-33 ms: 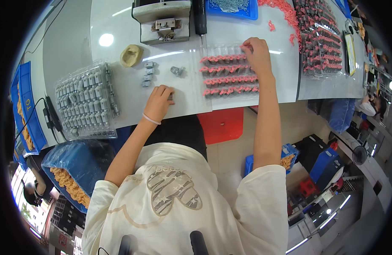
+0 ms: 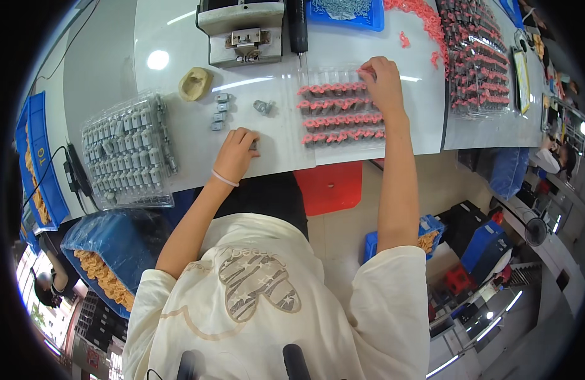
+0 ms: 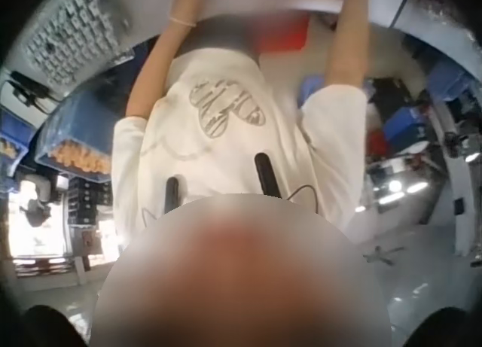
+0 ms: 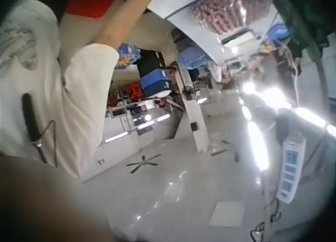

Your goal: Attaching plastic components to small electric motors and arranging them into storage trays.

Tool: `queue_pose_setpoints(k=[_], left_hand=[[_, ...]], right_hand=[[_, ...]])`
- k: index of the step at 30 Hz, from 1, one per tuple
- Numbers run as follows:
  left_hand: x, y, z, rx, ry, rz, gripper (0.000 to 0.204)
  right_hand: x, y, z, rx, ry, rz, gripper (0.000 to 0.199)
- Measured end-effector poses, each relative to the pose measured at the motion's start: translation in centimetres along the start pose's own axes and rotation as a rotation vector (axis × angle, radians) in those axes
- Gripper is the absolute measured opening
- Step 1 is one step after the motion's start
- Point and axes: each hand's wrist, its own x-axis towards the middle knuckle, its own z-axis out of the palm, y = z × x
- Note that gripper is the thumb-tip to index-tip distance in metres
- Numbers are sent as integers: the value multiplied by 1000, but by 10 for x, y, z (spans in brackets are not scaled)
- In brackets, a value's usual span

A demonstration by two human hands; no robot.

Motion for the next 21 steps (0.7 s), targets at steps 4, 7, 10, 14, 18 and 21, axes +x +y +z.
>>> queue_pose_setpoints(k=[4,7,10,14,18,21], left_hand=[[-2,1,-4,-42,32,31,33],[-12,11,-16,-277,44,-109,26],[-20,16,-25,-658,-49,-360,23],[-32,28,-43,-974,-32,-499,24],[-38,45,-64,-1077,18,-524,26],[-41,49,-75,-1082,25,-520,26]], right_hand=[[9,9,-2,48,126,-76,12],[28,46,-14,78,224,89,15],[52,114,-19,41,346,416,22],[71,122,-4,-73,308,651,33],[74,109,1,-94,349,688,31],[71,107,-5,-85,344,648,30]])
